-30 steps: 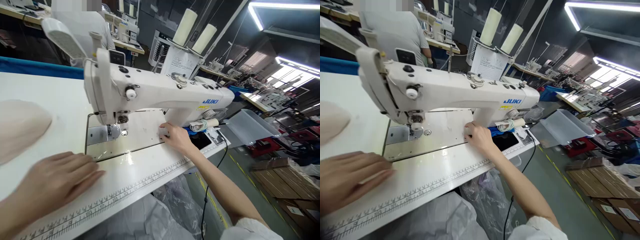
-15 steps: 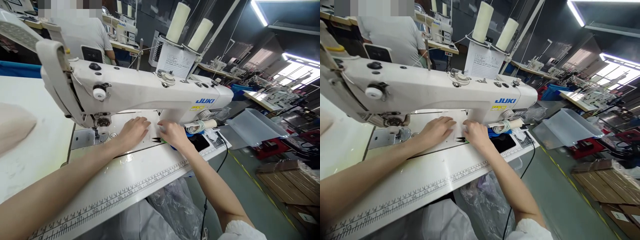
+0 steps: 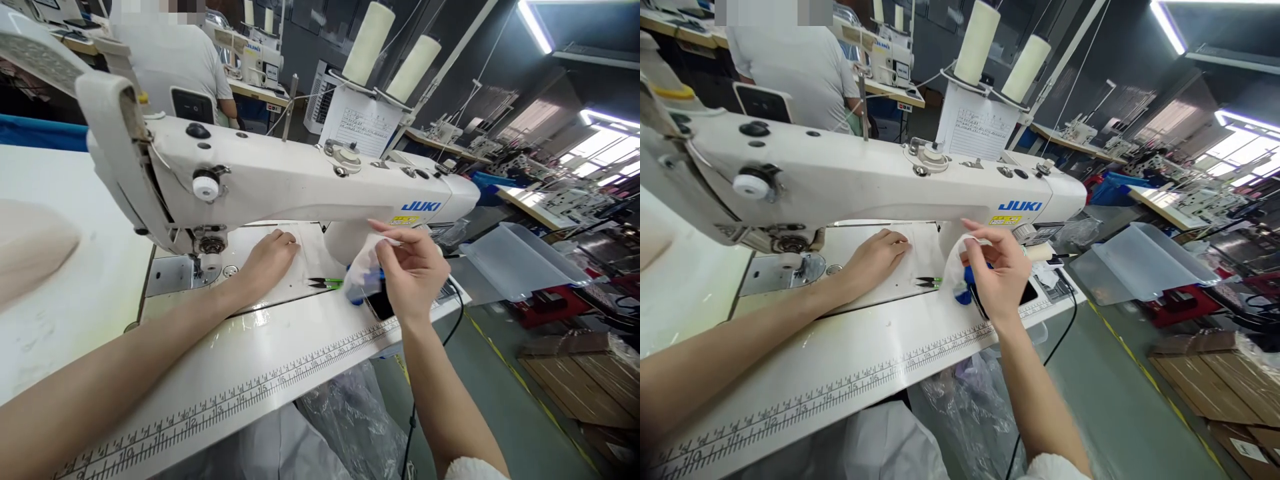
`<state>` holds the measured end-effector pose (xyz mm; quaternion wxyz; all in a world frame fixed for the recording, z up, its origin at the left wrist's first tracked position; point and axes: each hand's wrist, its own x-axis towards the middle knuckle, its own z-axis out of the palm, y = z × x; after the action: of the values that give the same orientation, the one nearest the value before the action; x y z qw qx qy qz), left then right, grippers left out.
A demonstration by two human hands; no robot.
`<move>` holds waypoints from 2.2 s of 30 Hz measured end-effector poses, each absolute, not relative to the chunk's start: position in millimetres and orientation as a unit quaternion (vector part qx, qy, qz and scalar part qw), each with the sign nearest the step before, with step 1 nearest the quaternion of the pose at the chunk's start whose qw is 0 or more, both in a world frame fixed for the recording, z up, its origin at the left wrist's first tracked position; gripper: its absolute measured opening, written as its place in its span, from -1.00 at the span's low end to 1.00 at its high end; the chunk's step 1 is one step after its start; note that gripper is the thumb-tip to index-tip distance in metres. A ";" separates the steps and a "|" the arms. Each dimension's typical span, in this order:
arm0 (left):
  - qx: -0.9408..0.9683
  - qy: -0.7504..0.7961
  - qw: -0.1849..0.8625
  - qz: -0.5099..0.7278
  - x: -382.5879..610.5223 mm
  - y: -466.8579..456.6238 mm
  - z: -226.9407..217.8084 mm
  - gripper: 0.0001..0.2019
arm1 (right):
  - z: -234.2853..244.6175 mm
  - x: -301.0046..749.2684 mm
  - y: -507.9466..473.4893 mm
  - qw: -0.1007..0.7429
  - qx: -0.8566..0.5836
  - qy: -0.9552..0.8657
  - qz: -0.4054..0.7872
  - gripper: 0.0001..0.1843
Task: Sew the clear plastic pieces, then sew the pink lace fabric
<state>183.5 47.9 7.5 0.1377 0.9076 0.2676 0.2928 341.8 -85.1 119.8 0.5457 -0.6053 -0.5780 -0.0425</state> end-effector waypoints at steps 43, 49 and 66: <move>0.676 0.338 0.607 0.245 -25.4 -40.3 43.6 -0.57 | 76.4 233.7 -44.9 0.154 -0.520 -0.668 0.509 -0.49; 0.660 0.324 0.645 0.210 -38.5 -30.4 45.7 -0.59 | 70.1 205.1 -20.6 0.140 -0.490 -0.631 0.585 -0.83; 0.688 0.408 0.580 0.155 -7.9 0.0 34.3 -0.68 | 61.1 202.7 -19.0 0.197 -0.489 -0.611 0.591 -0.71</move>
<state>-7.9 0.0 34.3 0.5796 0.6883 0.4079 0.1551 202.7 -19.0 61.1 0.1970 -0.4886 -0.6112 0.5907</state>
